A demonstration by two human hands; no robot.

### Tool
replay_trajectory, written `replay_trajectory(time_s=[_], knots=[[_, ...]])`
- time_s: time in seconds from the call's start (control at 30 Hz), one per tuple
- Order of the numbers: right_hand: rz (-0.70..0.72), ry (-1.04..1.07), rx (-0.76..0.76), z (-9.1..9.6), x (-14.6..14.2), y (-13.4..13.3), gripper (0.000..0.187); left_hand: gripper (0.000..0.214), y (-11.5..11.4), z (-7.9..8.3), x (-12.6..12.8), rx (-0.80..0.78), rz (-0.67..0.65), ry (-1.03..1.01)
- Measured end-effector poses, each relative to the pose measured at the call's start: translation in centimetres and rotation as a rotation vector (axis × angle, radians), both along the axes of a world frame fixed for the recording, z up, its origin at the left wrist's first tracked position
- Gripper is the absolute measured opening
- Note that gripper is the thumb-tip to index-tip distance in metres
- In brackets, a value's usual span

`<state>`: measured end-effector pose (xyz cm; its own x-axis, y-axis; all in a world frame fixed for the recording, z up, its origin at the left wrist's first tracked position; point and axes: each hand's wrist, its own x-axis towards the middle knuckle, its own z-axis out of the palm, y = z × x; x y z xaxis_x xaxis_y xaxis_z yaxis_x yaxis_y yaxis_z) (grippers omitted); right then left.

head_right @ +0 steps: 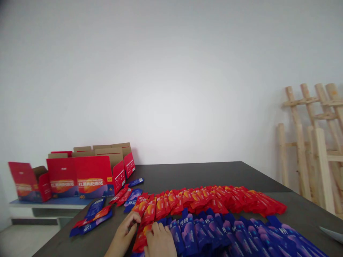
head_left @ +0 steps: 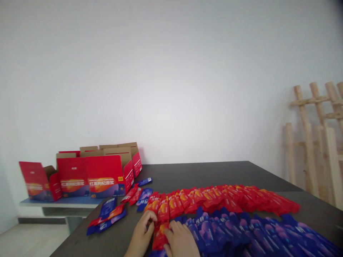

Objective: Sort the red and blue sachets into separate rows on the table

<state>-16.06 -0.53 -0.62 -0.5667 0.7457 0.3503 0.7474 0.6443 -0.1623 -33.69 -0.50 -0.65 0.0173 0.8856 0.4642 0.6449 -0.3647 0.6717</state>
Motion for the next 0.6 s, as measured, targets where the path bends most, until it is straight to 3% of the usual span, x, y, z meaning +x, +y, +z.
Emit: replay_trajectory(time_s=[0.17, 0.33, 0.43, 0.53, 0.6], knots=[[0.071, -0.209, 0.002, 2.4, -1.4, 0.0, 0.024, 0.024, 0.7, -0.8, -1.0, 0.072, 0.123, -0.007], [0.054, 0.045, 0.067, 7.6, 0.6, 0.4, 0.019, 0.036, 2.5, -3.0, -3.1, 0.048, 0.277, -0.087], [0.011, 0.139, 0.107, 9.9, 0.9, 1.8, 0.018, 0.036, 3.6, -3.3, -3.6, 0.021, 0.293, -0.119], [-0.015, 0.019, 0.145, 10.1, -0.5, 3.6, 0.018, 0.032, 3.2, -2.4, -3.6, 0.006, 0.303, -0.109], [-0.036, -0.086, 0.147, 9.1, -1.6, 4.1, 0.020, 0.024, 1.6, -2.1, -3.6, -0.007, 0.330, -0.078]])
